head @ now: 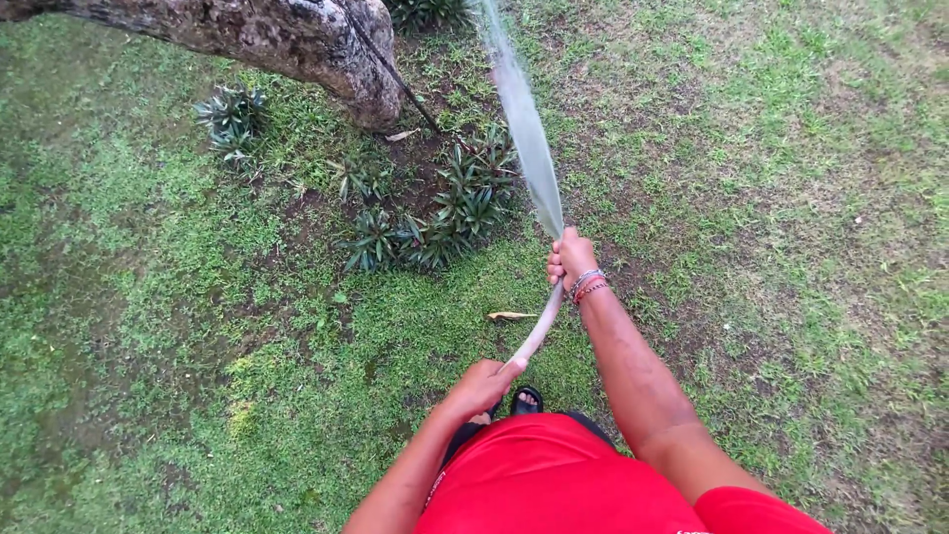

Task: Watering garden plants and trees using a hose.

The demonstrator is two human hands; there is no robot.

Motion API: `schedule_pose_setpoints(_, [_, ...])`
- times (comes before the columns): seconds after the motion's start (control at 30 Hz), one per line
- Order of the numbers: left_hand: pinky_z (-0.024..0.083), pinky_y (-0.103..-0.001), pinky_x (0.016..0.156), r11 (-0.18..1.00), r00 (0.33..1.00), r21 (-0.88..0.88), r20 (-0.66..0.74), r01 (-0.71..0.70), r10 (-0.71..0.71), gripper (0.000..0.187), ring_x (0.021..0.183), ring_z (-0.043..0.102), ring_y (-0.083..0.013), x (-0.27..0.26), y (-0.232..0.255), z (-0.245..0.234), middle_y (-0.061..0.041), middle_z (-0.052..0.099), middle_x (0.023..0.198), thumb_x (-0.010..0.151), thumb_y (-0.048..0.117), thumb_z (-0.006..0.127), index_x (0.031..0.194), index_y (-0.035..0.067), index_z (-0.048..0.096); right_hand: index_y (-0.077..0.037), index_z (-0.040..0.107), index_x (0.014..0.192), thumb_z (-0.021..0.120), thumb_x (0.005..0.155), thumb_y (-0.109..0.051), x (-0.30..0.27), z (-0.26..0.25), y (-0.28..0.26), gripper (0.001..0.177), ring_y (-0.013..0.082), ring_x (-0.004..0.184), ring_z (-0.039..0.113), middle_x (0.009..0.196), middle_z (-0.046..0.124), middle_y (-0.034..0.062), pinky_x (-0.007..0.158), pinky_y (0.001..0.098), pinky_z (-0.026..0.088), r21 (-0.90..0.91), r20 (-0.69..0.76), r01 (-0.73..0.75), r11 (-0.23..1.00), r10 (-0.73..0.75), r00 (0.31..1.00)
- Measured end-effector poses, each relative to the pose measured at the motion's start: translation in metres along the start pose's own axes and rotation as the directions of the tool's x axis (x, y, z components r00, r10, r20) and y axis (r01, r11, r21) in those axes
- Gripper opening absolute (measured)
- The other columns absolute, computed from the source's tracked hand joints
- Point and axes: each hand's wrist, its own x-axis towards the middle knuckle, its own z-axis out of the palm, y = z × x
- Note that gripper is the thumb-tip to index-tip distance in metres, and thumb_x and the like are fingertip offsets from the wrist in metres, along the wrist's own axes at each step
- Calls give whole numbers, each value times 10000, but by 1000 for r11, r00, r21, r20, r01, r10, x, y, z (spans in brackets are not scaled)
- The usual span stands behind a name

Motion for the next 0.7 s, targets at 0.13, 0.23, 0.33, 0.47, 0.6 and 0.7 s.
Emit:
schedule_pose_setpoints(0.13, [490, -332, 456, 1000, 1000, 6, 15, -25, 25, 607, 456, 582, -209, -4, 7, -2, -63, 544, 483, 971, 655, 504, 657, 150, 624, -160, 467, 724, 360, 907, -364, 11, -8, 9, 294, 108, 313, 342, 495, 344, -36, 297, 362, 381, -29, -1, -24, 999, 24, 1000])
schedule_pose_setpoints(0.23, [509, -421, 549, 996, 997, 47, 40, -72, 70, 644, 529, 617, -308, -12, 20, -5, -128, 564, 516, 984, 659, 478, 660, 125, 634, -157, 465, 729, 355, 900, -366, 17, -15, 11, 292, 105, 326, 341, 503, 345, -42, 310, 363, 385, -44, -3, -34, 998, 34, 999])
schedule_pose_setpoints(0.33, [528, -428, 583, 997, 997, 48, 36, -63, 62, 685, 550, 637, -306, -15, 29, -5, -134, 575, 537, 980, 717, 471, 665, 128, 625, -157, 470, 740, 323, 958, -362, 13, -21, 2, 333, 107, 301, 374, 487, 367, -51, 289, 341, 390, -8, 17, -8, 1000, 8, 1000])
schedule_pose_setpoints(0.47, [514, -430, 653, 997, 997, 21, 8, -76, 76, 653, 660, 657, -321, -25, 46, -9, -130, 606, 602, 1003, 675, 475, 696, 124, 644, -174, 453, 746, 291, 975, -390, -6, -20, -20, 354, 89, 309, 348, 495, 344, -55, 284, 323, 380, 88, 19, 65, 994, -67, 998])
schedule_pose_setpoints(0.6, [504, -493, 763, 991, 992, 48, -16, -122, 123, 699, 824, 679, -439, -33, 65, -13, -222, 644, 698, 981, 699, 459, 708, 82, 643, -161, 475, 730, 380, 939, -377, -11, -22, -40, 315, 110, 303, 348, 489, 341, -28, 276, 350, 391, 158, 10, 159, 975, -162, 987])
schedule_pose_setpoints(0.7, [488, -533, 791, 987, 989, 68, -21, -143, 145, 693, 885, 672, -482, -33, 72, -12, -255, 644, 741, 998, 663, 447, 722, 53, 626, -148, 469, 732, 388, 932, -341, -25, -20, -56, 289, 108, 307, 334, 487, 325, -17, 273, 343, 374, 237, 17, 223, 945, -234, 972])
